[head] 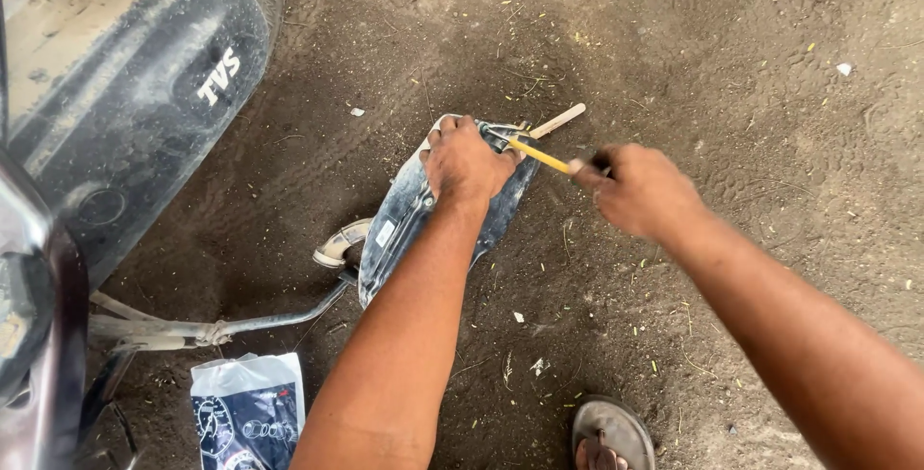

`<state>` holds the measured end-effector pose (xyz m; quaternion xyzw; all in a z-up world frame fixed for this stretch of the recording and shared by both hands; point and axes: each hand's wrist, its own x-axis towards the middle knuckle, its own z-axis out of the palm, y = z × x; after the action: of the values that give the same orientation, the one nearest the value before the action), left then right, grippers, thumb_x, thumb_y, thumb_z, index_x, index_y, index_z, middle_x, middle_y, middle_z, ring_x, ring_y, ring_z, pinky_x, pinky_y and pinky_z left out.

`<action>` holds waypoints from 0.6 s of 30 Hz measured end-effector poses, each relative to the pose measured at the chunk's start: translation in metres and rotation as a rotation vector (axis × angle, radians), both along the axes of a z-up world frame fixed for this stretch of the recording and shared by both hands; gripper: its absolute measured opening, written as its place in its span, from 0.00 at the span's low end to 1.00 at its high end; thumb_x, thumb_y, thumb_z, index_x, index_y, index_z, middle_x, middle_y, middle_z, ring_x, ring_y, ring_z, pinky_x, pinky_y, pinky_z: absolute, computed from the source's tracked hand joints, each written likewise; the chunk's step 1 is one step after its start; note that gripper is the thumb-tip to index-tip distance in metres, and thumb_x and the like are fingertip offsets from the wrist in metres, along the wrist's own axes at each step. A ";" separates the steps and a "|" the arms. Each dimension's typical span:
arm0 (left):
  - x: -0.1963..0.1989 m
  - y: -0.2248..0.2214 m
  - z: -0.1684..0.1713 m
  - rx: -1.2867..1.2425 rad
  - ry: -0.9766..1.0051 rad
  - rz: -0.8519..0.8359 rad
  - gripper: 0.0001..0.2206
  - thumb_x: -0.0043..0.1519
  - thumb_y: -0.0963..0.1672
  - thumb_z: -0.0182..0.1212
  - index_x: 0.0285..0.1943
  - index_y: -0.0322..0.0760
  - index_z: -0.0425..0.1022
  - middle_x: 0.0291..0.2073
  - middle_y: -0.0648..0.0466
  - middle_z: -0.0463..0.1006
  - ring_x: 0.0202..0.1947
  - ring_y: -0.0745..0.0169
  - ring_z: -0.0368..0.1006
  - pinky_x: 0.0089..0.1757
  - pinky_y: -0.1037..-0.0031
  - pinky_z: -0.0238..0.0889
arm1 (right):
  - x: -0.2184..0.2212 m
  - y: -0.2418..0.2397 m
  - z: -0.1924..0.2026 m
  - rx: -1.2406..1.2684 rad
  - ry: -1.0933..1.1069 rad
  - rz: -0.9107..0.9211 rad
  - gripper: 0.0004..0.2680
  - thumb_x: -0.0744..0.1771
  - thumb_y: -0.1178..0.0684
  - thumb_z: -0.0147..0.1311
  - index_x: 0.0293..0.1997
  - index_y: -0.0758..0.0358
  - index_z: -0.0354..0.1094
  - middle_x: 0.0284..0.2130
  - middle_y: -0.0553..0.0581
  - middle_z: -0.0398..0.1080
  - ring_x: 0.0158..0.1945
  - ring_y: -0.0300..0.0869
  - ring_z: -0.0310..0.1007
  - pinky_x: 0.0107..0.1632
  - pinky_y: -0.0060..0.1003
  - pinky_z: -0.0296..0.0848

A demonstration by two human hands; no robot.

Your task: The person uses a screwdriver to remove fasteners from a dusty plastic scooter side panel lying on the ground, opens a packaged spare part, then lifts the panel into the scooter's open body cavity and presses and screws it into place by hand.

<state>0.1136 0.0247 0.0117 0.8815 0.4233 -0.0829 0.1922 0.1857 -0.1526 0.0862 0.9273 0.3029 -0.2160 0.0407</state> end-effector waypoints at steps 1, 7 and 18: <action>0.000 -0.001 0.002 -0.010 0.007 0.003 0.40 0.48 0.61 0.74 0.62 0.33 0.70 0.57 0.47 0.70 0.59 0.52 0.66 0.52 0.59 0.65 | 0.004 0.001 -0.003 0.052 0.288 -0.214 0.12 0.70 0.35 0.44 0.48 0.46 0.68 0.28 0.53 0.66 0.31 0.41 0.65 0.36 0.43 0.72; 0.000 0.001 -0.003 -0.007 -0.002 0.009 0.40 0.48 0.61 0.74 0.61 0.33 0.71 0.56 0.46 0.70 0.58 0.52 0.66 0.51 0.58 0.65 | 0.005 -0.011 -0.011 -0.002 -0.238 0.240 0.16 0.72 0.34 0.41 0.50 0.51 0.71 0.28 0.51 0.68 0.29 0.38 0.70 0.40 0.40 0.68; 0.001 0.000 -0.001 -0.022 0.019 -0.008 0.40 0.49 0.61 0.73 0.62 0.33 0.70 0.56 0.46 0.70 0.57 0.53 0.66 0.49 0.59 0.65 | 0.005 -0.004 -0.003 -0.002 0.117 0.007 0.17 0.69 0.32 0.46 0.48 0.54 0.67 0.32 0.53 0.70 0.34 0.40 0.71 0.39 0.44 0.76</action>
<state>0.1149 0.0251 0.0108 0.8801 0.4206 -0.0968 0.1977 0.1905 -0.1561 0.0834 0.9120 0.3079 -0.2699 0.0245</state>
